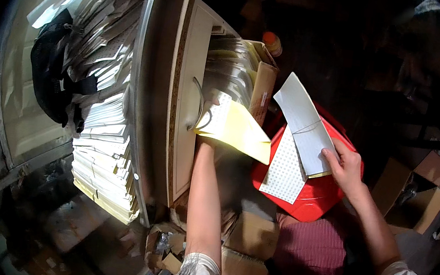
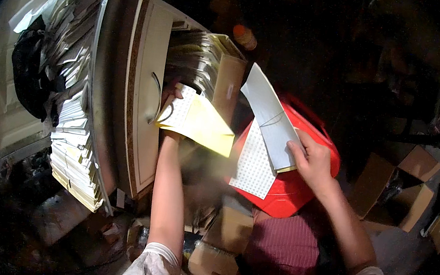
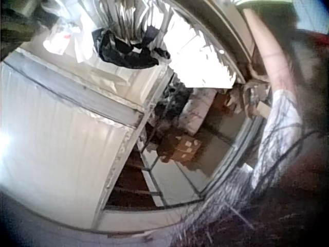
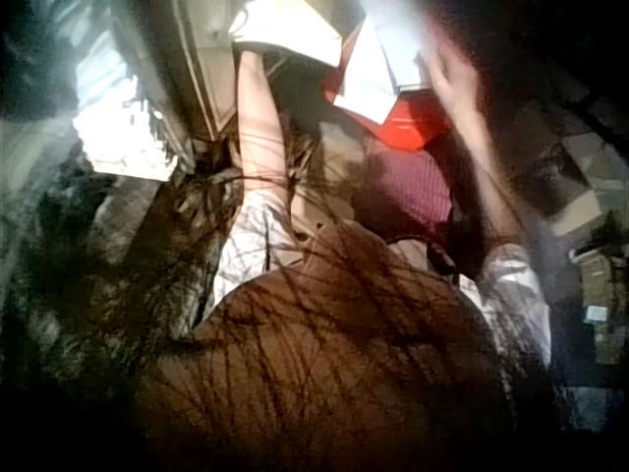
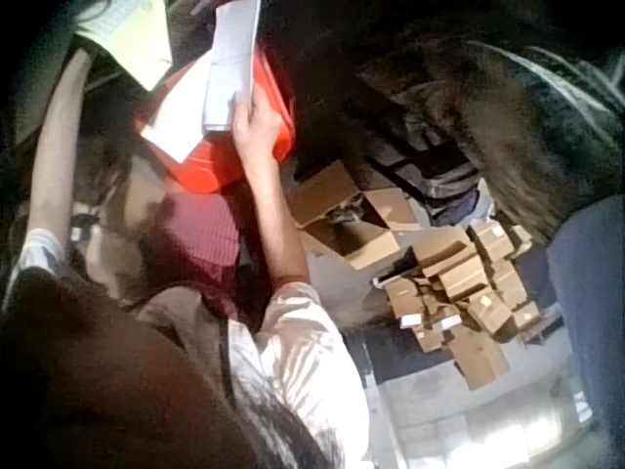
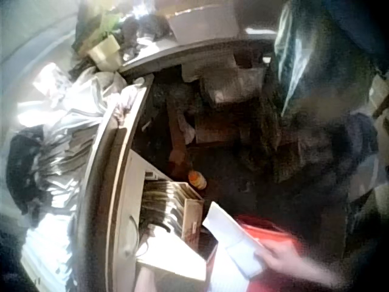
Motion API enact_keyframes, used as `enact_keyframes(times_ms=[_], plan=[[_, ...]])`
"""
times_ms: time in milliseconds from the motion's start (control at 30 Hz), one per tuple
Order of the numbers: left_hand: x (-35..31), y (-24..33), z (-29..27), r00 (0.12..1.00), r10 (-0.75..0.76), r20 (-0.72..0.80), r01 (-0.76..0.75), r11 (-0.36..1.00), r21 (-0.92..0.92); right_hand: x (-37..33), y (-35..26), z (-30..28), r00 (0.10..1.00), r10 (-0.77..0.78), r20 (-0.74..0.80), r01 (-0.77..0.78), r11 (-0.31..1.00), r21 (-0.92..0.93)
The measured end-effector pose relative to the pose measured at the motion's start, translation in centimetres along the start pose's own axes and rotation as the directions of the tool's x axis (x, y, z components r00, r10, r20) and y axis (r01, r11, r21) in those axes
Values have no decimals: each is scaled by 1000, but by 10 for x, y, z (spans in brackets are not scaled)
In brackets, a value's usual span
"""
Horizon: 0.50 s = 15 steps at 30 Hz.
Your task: The person retrieves stacks of yellow and white papers from a filing cabinet and places them into a red plastic bin. They then move to a table, where they continue to sort and arrange the papers into neat piles.
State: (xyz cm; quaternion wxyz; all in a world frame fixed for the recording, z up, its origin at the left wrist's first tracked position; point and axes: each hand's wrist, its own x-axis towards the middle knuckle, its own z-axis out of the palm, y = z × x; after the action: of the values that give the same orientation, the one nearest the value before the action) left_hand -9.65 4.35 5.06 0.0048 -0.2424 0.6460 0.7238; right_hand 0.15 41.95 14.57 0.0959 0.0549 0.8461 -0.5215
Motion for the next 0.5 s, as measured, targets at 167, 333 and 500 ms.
enact_keyframes(times_ms=[167,333,500], plan=[[4,2,-7,994,78,-80,-50,952,301,1,3,4,998,68,-7,-68,998,-6],[1,2,1,984,148,-100,-66,822,565,4,-13,-19,955,298,-4,-297,954,-49],[-2,8,-20,969,191,-157,-55,786,616,8,-19,-21,991,130,-13,-129,956,-265]])
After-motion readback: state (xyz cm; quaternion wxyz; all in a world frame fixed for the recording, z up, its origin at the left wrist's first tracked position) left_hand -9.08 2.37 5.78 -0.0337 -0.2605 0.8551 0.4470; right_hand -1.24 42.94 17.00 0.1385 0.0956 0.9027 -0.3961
